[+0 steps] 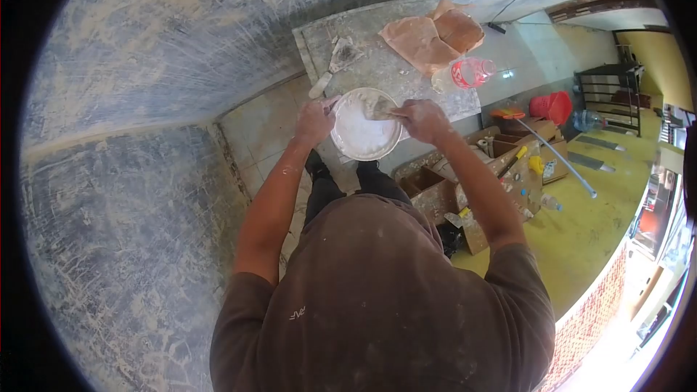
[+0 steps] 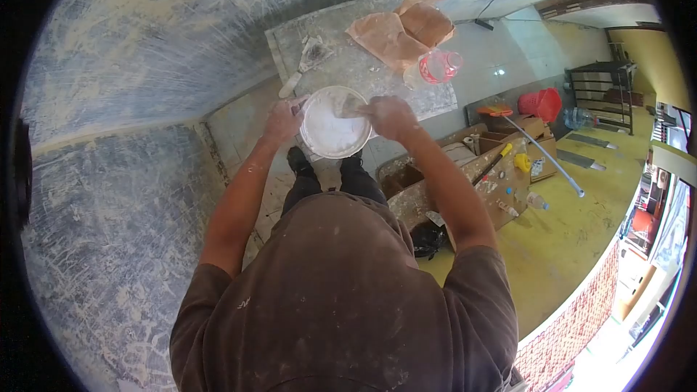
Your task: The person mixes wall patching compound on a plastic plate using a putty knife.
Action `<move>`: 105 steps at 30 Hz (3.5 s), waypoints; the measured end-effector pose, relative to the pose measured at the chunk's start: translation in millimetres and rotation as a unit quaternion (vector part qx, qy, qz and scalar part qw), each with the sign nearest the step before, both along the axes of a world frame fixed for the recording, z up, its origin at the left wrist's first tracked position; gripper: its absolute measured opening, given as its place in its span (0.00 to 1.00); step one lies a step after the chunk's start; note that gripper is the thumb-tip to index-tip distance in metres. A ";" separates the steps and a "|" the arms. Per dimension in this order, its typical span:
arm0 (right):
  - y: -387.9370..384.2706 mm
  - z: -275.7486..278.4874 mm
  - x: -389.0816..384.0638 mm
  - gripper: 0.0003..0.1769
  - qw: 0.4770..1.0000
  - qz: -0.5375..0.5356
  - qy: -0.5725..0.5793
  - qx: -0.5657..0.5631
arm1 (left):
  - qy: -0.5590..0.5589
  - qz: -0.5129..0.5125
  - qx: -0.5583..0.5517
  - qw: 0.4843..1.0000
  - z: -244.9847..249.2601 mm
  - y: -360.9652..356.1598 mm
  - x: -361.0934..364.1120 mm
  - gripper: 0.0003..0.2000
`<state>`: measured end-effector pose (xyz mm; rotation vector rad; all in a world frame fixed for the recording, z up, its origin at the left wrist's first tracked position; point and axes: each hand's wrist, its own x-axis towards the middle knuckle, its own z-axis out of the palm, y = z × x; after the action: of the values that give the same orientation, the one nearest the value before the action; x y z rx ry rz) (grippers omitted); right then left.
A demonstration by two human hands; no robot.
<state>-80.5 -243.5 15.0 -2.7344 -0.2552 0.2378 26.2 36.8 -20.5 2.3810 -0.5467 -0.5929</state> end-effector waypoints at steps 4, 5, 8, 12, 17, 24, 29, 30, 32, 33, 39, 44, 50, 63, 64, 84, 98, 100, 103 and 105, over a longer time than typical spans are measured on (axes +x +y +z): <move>12.8 27.0 -9.9 0.14 0.999 -0.030 0.042 -0.010 | -0.011 -0.002 0.026 1.000 -6.9 0.0 -1.0 0.23; 11.2 31.4 -12.7 0.12 0.996 -0.062 0.060 -0.008 | 0.033 0.006 0.018 0.999 -1.6 -0.2 0.0 0.22; 12.6 25.8 0.8 0.12 0.996 -0.036 0.063 -0.045 | 0.044 0.004 0.004 0.999 2.6 -1.4 -0.9 0.20; 12.8 32.4 48.3 0.13 0.992 0.046 0.103 -0.052 | -0.040 -0.004 -0.019 0.999 -20.2 1.7 -2.1 0.19; -3.9 29.9 68.7 0.14 0.984 0.056 0.152 -0.073 | -0.014 0.003 -0.041 0.999 -9.6 -2.4 -3.0 0.19; 11.6 58.8 112.8 0.15 0.964 0.184 0.144 -0.126 | 0.022 0.021 -0.054 0.998 -7.7 -3.2 -1.3 0.19; 39.5 47.6 119.1 0.17 0.959 0.224 0.104 -0.140 | -0.010 0.028 -0.057 0.998 -7.5 -2.9 -4.7 0.19; 42.1 49.8 119.3 0.17 0.956 0.231 0.097 -0.153 | -0.027 0.020 -0.046 0.998 -8.6 -2.1 -4.8 0.19; 31.2 62.2 115.8 0.13 0.949 0.232 0.119 -0.177 | -0.016 0.046 -0.057 0.997 -13.3 -1.3 -10.0 0.19; 22.5 70.1 112.7 0.10 0.942 0.233 0.137 -0.201 | -0.009 0.072 -0.069 0.995 -15.6 -2.0 -11.8 0.19; 9.5 56.6 36.2 0.13 0.984 0.079 0.109 -0.117 | 0.020 0.120 -0.105 0.987 -22.0 7.1 -29.2 0.21; 34.2 27.9 -11.3 0.11 0.998 -0.031 0.053 0.030 | -0.020 0.122 -0.138 0.983 -39.7 14.0 -40.4 0.21; 89.2 14.4 -28.4 0.13 0.983 -0.182 0.023 0.018 | 0.118 0.154 -0.142 0.971 -18.0 8.6 -45.1 0.23; 111.2 36.5 -22.1 0.14 0.947 -0.314 0.069 0.018 | 0.065 0.142 -0.059 0.986 -48.4 0.0 -52.1 0.25; 113.1 17.4 -18.2 0.14 0.954 -0.294 0.060 -0.016 | 0.066 0.135 -0.058 0.987 -44.9 1.7 -53.4 0.25; 146.8 -3.1 -13.6 0.14 0.924 -0.381 0.038 0.008 | 0.113 0.142 -0.138 0.974 -24.8 1.1 -47.8 0.26; 143.9 35.2 -43.1 0.15 0.922 -0.381 0.062 0.033 | 0.162 0.138 -0.134 0.968 -33.1 1.9 -43.5 0.27; 128.4 35.1 -54.4 0.15 0.917 -0.396 0.026 0.041 | 0.178 0.150 -0.136 0.963 -31.9 1.7 -43.3 0.27; 132.5 21.5 -60.0 0.15 0.899 -0.435 0.021 0.043 | 0.142 0.139 -0.105 0.974 -34.2 5.6 -49.0 0.26; 155.2 -10.3 -55.1 0.15 0.871 -0.487 -0.001 0.073 | 0.091 0.125 -0.149 0.977 -36.2 2.7 -46.4 0.26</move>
<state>-135.5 -88.3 4.7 -2.3560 1.0422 -0.0726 -20.2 39.4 -56.8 2.0463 -0.2305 -0.5642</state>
